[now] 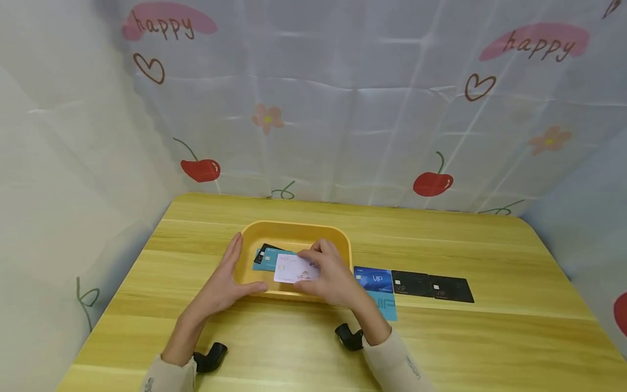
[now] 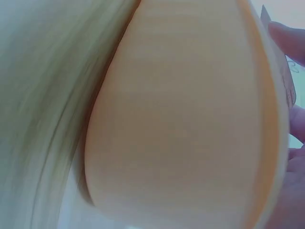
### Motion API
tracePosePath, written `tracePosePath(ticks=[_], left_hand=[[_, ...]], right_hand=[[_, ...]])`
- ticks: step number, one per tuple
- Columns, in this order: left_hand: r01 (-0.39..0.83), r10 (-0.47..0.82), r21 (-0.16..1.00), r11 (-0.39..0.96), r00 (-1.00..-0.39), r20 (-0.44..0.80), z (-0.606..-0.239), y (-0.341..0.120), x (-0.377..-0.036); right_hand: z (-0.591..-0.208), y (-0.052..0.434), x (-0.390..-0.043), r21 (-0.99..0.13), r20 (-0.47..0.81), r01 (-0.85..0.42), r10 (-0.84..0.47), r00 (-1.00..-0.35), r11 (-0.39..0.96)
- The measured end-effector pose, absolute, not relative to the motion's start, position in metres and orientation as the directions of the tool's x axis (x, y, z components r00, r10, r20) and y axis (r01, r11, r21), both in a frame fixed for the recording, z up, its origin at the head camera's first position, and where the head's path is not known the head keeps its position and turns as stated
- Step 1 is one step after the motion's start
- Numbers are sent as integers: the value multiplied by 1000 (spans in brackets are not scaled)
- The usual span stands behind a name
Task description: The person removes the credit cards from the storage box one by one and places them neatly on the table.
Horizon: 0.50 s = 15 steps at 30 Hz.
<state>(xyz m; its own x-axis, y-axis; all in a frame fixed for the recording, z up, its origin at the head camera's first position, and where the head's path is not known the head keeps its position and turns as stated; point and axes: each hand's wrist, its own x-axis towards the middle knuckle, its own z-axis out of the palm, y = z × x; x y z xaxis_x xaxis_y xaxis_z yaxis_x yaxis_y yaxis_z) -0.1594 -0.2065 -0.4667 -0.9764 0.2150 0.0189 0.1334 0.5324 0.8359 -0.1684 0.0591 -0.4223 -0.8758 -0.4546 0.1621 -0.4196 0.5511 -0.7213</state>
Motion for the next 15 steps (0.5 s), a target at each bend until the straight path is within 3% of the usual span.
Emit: tracePosePath(ticks=[5,15], left_hand=[[134,214,836,533,-977,20,-467,-206,-159],[137,218,837,530,-976,22,-467,-206,-160]], right_hand=[[-421,66,-160,-686,201,-455,-453,-869,568],[-422,82,-151,-728,220,-445,-437,-872,521]])
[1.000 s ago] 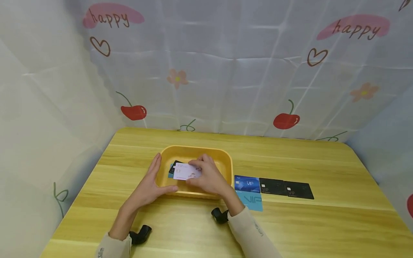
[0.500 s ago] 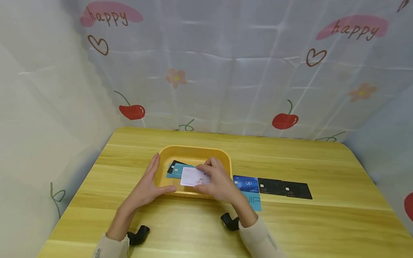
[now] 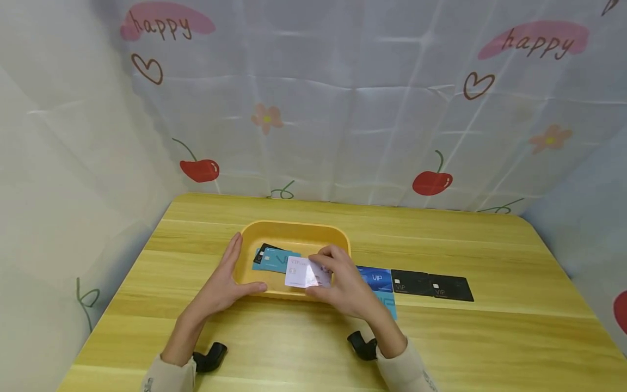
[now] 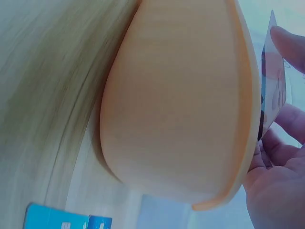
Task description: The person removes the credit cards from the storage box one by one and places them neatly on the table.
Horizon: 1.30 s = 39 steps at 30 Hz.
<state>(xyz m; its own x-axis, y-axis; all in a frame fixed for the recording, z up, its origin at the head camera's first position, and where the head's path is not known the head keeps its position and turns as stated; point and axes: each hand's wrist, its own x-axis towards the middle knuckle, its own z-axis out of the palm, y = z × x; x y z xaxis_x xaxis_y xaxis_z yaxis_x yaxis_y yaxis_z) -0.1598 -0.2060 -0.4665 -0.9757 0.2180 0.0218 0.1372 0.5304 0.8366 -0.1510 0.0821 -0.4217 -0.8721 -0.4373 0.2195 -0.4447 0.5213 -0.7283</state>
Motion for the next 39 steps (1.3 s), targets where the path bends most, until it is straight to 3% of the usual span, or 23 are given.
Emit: tracePosePath(ticks=[24,39], left_hand=[[143,224,843,518,-974,28,-466,-213,-156],[155,233,847,509,-972,37,-469,-208,-159]], right_hand=[[-420,121,-140,-716,211,-427,-412,-886,552],[-426,164,-125,-617,249,-462,-399,-882,636]])
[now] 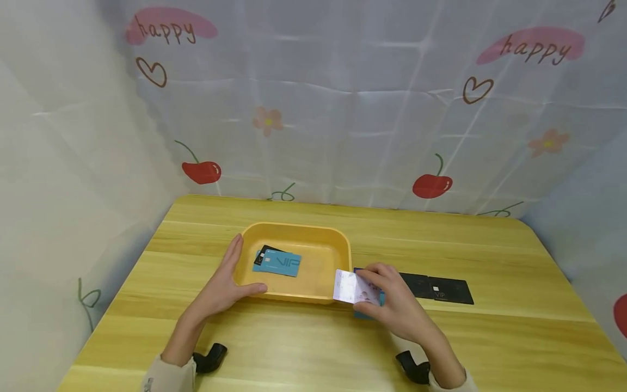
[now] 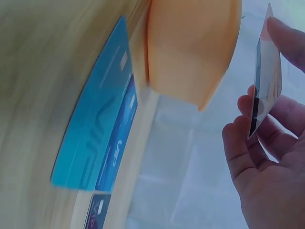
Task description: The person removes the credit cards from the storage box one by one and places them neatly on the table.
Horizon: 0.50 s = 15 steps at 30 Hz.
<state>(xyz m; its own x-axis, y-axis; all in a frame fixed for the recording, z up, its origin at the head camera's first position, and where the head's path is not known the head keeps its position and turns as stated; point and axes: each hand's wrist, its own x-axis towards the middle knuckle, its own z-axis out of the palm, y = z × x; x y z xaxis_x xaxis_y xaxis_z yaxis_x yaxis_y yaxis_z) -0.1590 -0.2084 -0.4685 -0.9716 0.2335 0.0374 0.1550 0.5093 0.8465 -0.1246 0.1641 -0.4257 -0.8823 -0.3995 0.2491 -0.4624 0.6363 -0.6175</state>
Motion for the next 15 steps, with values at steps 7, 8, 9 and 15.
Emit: tracePosePath(ticks=[7,8,9,15], left_hand=[[160,235,852,499,-971,45,-470,-207,-158],[158,235,853,498,-971,43,-470,-207,-158],[158,235,853,497,-971,42,-471,-207,-158],[168,234,849,501,-971,54,-471,-208,-158]], right_hand=[[-429,178,-115,-609,210,-432,-390,-897,666],[-430,180,-113,-610,202,-423,-384,-901,670],[-431,182,-111,-609,196,-415,-378,-905,676],[-436,195,-105,-580,189,-387,-343,-920,717]])
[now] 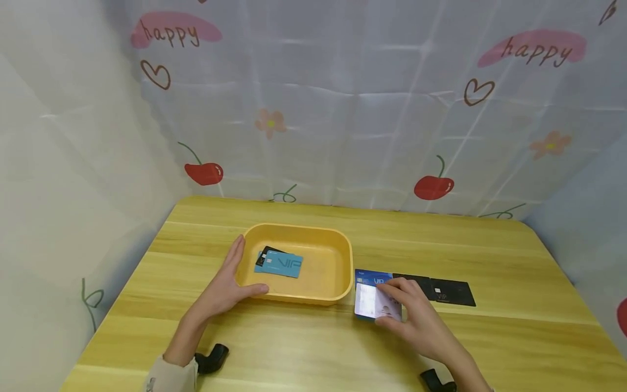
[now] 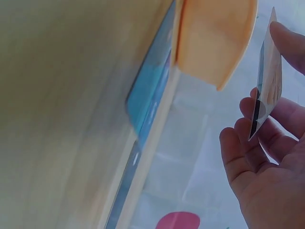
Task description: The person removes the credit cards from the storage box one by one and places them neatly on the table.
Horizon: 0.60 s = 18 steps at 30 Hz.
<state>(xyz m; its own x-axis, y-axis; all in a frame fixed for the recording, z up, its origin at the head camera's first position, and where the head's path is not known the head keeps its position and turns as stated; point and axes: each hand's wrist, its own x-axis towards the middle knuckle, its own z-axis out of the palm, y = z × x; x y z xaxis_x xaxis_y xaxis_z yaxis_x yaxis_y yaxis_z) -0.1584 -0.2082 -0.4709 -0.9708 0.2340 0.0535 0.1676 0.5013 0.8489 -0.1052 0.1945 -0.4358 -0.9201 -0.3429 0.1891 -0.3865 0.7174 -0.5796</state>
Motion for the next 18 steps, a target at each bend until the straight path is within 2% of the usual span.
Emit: tracePosePath(ticks=[7,18], left_hand=[[161,239,850,501,-970,43,-469,-207,-159],[164,240,846,507,-970,45,-468,-207,-158]], right_hand=[[-439,209,-99,-538,177,-364,-321,-930,760],[-449,242,-95,-486,77,-321,-325,-942,813]])
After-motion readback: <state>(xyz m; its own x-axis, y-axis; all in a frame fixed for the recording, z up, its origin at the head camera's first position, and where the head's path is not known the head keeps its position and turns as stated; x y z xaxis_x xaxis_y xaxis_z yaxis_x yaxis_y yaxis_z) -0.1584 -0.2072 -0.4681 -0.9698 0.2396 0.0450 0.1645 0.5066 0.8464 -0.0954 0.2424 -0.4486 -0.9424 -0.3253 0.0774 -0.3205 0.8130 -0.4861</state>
